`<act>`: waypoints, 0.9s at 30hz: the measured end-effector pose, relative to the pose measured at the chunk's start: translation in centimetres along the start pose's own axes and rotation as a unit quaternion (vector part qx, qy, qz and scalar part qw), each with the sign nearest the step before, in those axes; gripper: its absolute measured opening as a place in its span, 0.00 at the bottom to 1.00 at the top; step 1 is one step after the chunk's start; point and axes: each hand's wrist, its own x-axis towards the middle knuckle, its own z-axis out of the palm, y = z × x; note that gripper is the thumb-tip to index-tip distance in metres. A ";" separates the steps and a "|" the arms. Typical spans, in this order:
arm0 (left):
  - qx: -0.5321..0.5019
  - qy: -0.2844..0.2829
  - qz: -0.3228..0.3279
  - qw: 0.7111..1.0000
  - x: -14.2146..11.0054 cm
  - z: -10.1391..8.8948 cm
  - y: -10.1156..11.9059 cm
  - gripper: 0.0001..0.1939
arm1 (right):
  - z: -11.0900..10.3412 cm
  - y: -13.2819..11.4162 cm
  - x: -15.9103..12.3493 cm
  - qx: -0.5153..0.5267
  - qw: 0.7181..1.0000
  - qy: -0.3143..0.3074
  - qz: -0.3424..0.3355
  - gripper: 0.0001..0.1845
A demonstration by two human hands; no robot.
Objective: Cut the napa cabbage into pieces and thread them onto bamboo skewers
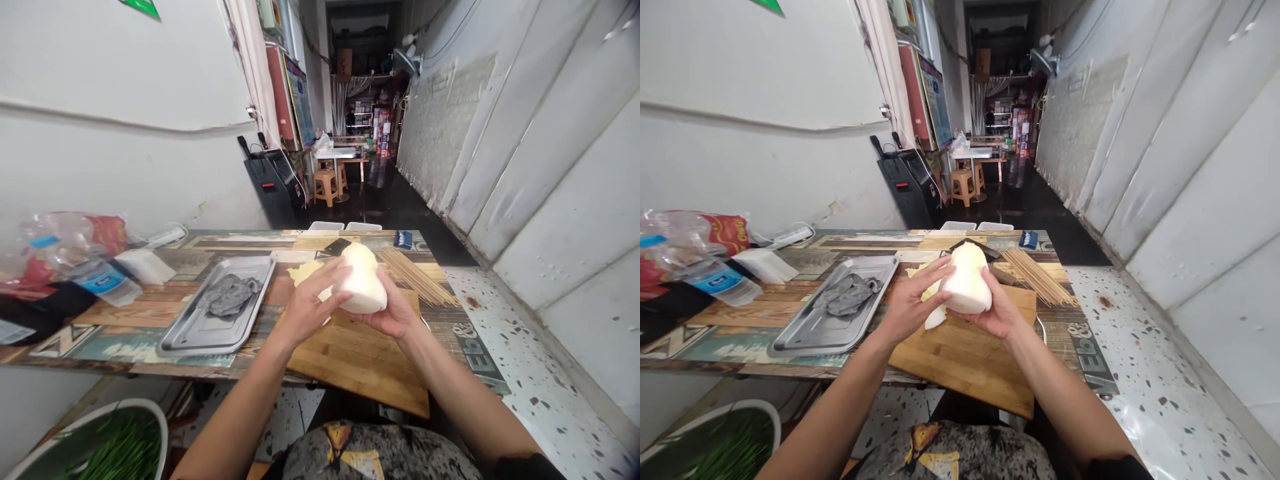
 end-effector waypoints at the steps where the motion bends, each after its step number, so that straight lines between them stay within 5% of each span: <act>1: -0.006 -0.004 0.000 1.000 0.1 -0.1 0.0 0.18 | -0.1 0.0 -0.1 -0.007 1.000 0.002 0.001 0.28; 6: 0.000 0.013 0.025 1.000 0.5 -0.7 0.2 0.14 | -0.8 0.4 -0.6 -0.052 0.999 0.012 -0.002 0.26; 12: 0.014 -0.087 0.031 0.996 0.3 -1.0 1.1 0.17 | -1.5 0.8 -0.9 -0.003 1.000 -0.016 0.007 0.25; 14: -0.001 -0.074 0.013 0.997 0.1 -1.0 1.1 0.14 | -1.6 0.7 -0.9 -0.008 1.000 0.002 -0.002 0.24; 21: 0.205 0.159 0.055 0.964 1.7 -2.5 1.8 0.11 | -4.0 1.2 -1.5 -0.073 0.996 0.021 0.041 0.25; 27: 0.008 0.360 -0.059 0.931 3.6 -3.7 -2.2 0.11 | -7.2 1.3 -3.0 -0.133 0.990 0.038 0.026 0.22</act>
